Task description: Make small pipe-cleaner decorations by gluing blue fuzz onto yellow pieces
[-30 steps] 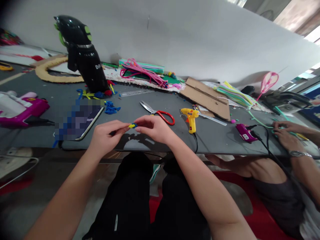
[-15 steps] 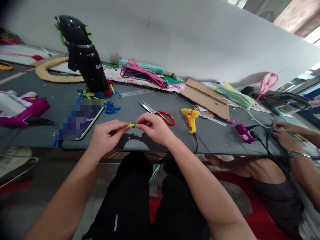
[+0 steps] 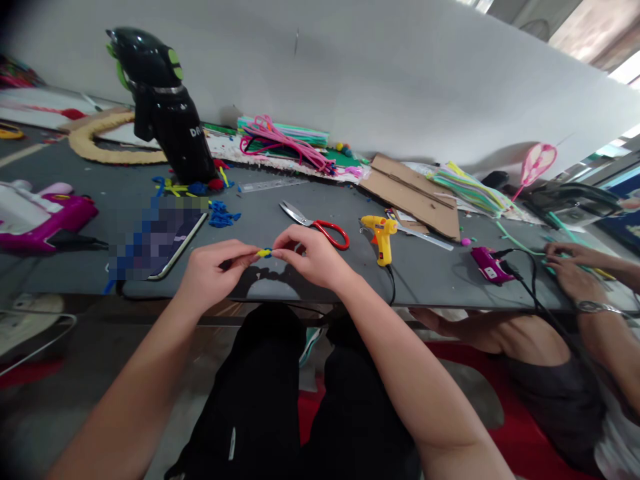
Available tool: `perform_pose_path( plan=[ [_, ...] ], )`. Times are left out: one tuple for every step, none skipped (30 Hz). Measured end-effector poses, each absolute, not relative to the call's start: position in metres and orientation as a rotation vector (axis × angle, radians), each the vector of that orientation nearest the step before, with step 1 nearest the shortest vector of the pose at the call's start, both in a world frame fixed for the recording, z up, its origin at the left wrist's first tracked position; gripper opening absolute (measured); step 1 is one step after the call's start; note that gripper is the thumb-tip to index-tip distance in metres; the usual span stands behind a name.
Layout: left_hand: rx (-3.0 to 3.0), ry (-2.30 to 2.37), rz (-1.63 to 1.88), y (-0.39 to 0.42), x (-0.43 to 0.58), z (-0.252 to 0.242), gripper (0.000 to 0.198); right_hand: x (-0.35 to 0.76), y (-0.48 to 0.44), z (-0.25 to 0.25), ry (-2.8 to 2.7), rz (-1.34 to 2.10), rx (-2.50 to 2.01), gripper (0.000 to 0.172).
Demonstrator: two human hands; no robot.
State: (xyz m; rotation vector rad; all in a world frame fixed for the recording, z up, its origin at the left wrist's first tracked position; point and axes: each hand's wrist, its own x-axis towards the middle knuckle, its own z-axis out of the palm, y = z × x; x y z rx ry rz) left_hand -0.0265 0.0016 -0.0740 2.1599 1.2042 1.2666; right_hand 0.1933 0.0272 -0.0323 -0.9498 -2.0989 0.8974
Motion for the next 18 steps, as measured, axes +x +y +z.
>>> perform_pose_path(
  plan=[
    [2.157, 1.203, 1.269, 0.0017, -0.0264, -0.074, 0.018, 0.1941, 0.0276, -0.033, -2.081, 0.92, -0.953, 0.012],
    [2.156, 1.2, 1.271, 0.0018, -0.0264, -0.0742, 0.017, 0.1949, 0.028, -0.0336, -2.069, 0.94, -0.955, 0.014],
    [2.155, 1.198, 1.273, 0.0019, -0.0263, -0.0743, 0.017, 0.1955, 0.0283, -0.0341, -2.061, 0.956, -0.956, 0.016],
    [2.156, 1.194, 1.271, 0.0021, -0.0263, -0.0744, 0.017, 0.1958, 0.0286, -0.0345, -2.059, 0.968, -0.956, 0.017],
    [2.156, 1.189, 1.27, 0.0022, -0.0263, -0.0745, 0.018, 0.1959, 0.0288, -0.0347, -2.06, 0.976, -0.956, 0.018],
    [2.156, 1.186, 1.267, 0.0023, -0.0264, -0.0745, 0.018, 0.1957, 0.029, -0.0348, -2.065, 0.98, -0.955, 0.017],
    [2.157, 1.185, 1.262, 0.0024, -0.0264, -0.0745, 0.019, 0.1955, 0.029, -0.0347, -2.071, 0.979, -0.954, 0.017],
    [2.156, 1.185, 1.257, 0.0025, -0.0266, -0.0743, 0.019, 0.1951, 0.029, -0.0346, -2.077, 0.976, -0.954, 0.016],
    [2.155, 1.186, 1.252, 0.0025, -0.0267, -0.0741, 0.02, 0.1948, 0.029, -0.0345, -2.082, 0.976, -0.955, 0.015],
    [2.153, 1.187, 1.248, 0.0024, -0.0269, -0.0738, 0.02, 0.1945, 0.0289, -0.0343, -2.087, 0.977, -0.957, 0.015],
    [2.15, 1.19, 1.244, 0.0023, -0.027, -0.0735, 0.02, 0.1943, 0.0289, -0.0343, -2.089, 0.979, -0.961, 0.015],
    [2.147, 1.192, 1.237, 0.0021, -0.0271, -0.0731, 0.02, 0.1941, 0.0288, -0.0343, -2.089, 0.982, -0.966, 0.015],
    [2.146, 1.192, 1.232, 0.002, -0.0272, -0.0727, 0.021, 0.1941, 0.0287, -0.0344, -2.087, 0.986, -0.97, 0.015],
    [2.148, 1.191, 1.227, 0.0018, -0.0273, -0.0724, 0.022, 0.194, 0.0286, -0.0346, -2.084, 0.991, -0.973, 0.016],
    [2.149, 1.191, 1.222, 0.0016, -0.0273, -0.0721, 0.022, 0.1941, 0.0286, -0.0348, -2.082, 0.998, -0.972, 0.016],
    [2.151, 1.192, 1.215, 0.0015, -0.0274, -0.0718, 0.022, 0.1941, 0.0285, -0.0351, -2.079, 1.004, -0.971, 0.016],
    [2.151, 1.193, 1.211, 0.0014, -0.0274, -0.0717, 0.022, 0.1941, 0.0285, -0.0354, -2.074, 1.01, -0.971, 0.016],
    [2.149, 1.195, 1.21, 0.0013, -0.0274, -0.0717, 0.022, 0.1941, 0.0285, -0.0357, -2.07, 1.016, -0.973, 0.016]
  ],
)
